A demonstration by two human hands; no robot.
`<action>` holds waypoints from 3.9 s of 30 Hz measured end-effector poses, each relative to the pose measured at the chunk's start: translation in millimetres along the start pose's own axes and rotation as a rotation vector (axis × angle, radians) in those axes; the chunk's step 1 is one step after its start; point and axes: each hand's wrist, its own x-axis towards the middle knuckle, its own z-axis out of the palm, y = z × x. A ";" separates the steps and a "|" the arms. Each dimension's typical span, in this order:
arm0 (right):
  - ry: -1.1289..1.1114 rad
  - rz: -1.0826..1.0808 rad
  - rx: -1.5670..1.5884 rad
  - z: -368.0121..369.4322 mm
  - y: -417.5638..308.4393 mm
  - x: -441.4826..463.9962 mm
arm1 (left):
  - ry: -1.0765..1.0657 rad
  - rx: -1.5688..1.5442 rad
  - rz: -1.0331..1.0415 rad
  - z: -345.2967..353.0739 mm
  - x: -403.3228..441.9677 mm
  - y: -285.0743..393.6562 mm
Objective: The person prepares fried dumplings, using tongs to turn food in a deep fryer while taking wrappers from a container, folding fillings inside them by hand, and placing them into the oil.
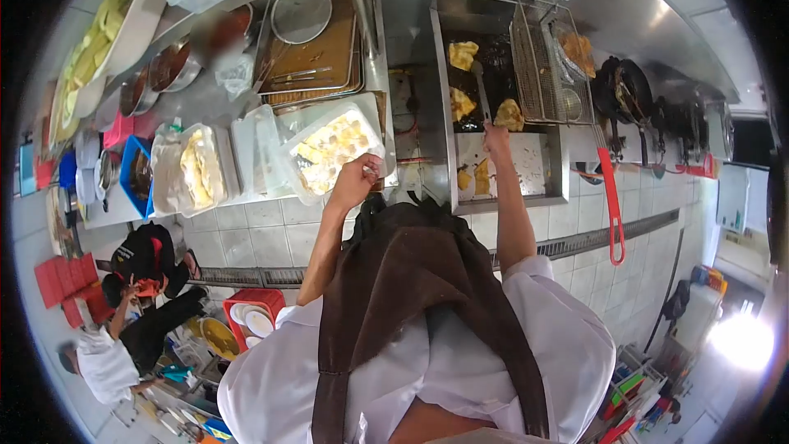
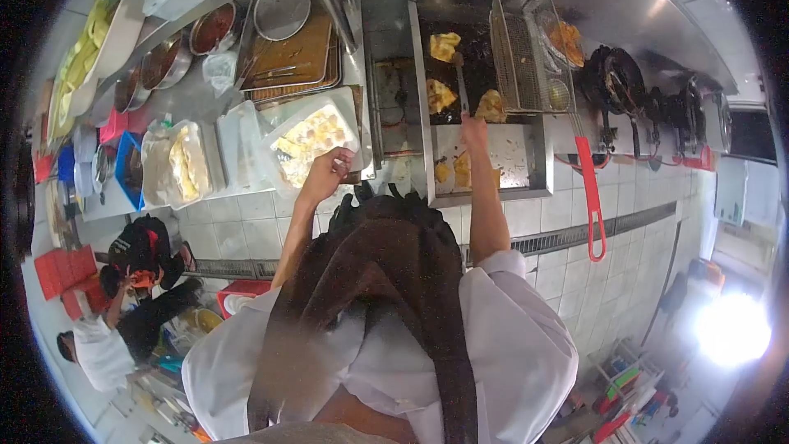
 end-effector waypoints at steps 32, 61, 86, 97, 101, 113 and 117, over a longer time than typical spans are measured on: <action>0.065 -0.411 -0.840 -11.9 -100.9 -80.5 | -0.055 -0.005 0.048 3.4 -9.8 -8.4; -0.418 -0.149 -0.583 -161.5 -14.3 -21.3 | -0.169 0.058 -0.019 30.8 10.0 21.0; 0.128 -0.240 -0.719 -148.2 -45.5 -129.8 | -0.207 0.104 0.074 40.7 14.3 15.2; -0.115 -0.237 -0.718 -184.6 14.3 -20.6 | -0.198 0.133 0.068 42.9 17.4 22.6; -0.184 -0.084 -0.549 -194.8 24.8 -11.2 | -0.201 0.145 0.030 44.3 16.9 25.2; 0.271 -0.313 -0.986 -174.9 -14.8 -62.1 | -0.254 0.174 0.005 45.6 22.6 26.9; 0.200 -0.359 -1.049 -134.2 -15.8 -89.8 | -0.265 0.159 0.070 46.9 26.1 22.4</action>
